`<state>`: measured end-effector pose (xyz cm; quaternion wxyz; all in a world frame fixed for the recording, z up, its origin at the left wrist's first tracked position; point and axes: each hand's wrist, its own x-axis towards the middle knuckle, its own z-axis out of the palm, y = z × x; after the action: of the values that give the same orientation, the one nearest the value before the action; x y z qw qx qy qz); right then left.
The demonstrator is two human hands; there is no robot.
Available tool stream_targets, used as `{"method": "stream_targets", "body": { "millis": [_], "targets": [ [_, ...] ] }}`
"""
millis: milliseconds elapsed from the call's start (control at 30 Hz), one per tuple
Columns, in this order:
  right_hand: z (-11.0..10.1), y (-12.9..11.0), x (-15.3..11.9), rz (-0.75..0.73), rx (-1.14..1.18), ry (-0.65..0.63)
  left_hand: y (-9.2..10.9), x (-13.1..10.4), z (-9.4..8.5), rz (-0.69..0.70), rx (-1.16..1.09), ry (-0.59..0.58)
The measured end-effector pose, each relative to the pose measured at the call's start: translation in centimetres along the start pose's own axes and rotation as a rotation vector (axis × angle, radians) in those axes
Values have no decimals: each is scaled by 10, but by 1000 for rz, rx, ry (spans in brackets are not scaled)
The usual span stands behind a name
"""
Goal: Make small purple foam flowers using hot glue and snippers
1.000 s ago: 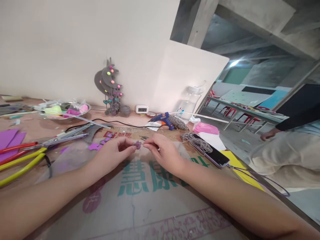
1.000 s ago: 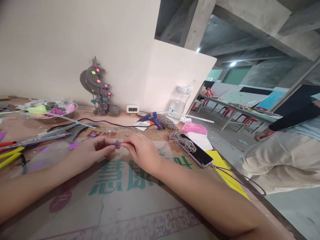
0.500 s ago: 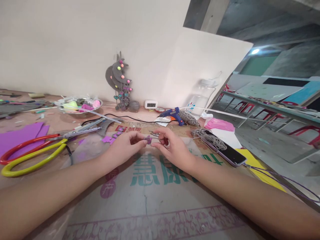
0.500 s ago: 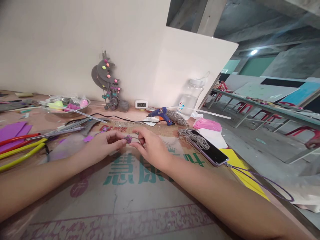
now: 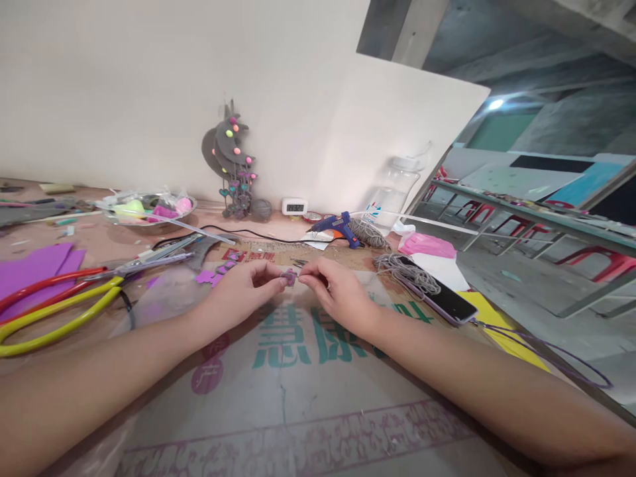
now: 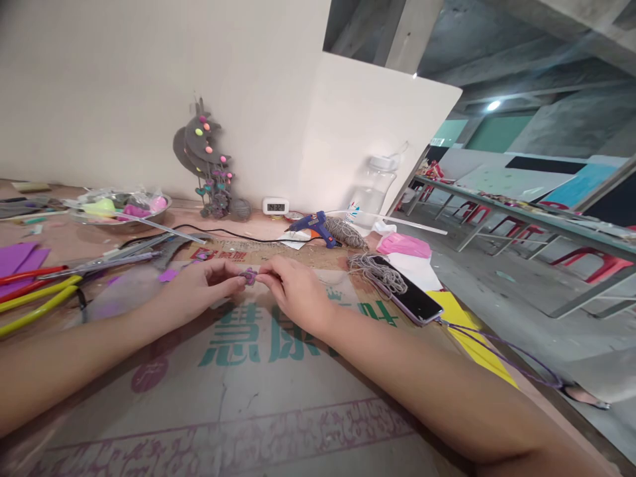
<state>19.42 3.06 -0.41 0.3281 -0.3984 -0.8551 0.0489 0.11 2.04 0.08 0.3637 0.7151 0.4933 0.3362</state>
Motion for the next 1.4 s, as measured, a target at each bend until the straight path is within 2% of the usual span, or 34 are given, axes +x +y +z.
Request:
{"method": "stream_targets", "body": {
  "millis": [133,467,633,867,1133,1400],
  "targets": [
    [0,-1,-1,10,-19,-12,0,0,-1,14,28,1],
    [1,-2,1,11,6,-12,0,-1,1,2,-78,0],
    [-1,-5,0,24,16,-16,-3,-2,1,43,-101,-27],
    [-2,-9,-1,104,115,5,-2,-3,1,59,-148,-70],
    [2,-3,-1,85,201,-14,-4,1,2,18,-224,-54],
    [0,-5,0,80,94,33,-1,0,1,-6,-200,-44]
  ]
}}
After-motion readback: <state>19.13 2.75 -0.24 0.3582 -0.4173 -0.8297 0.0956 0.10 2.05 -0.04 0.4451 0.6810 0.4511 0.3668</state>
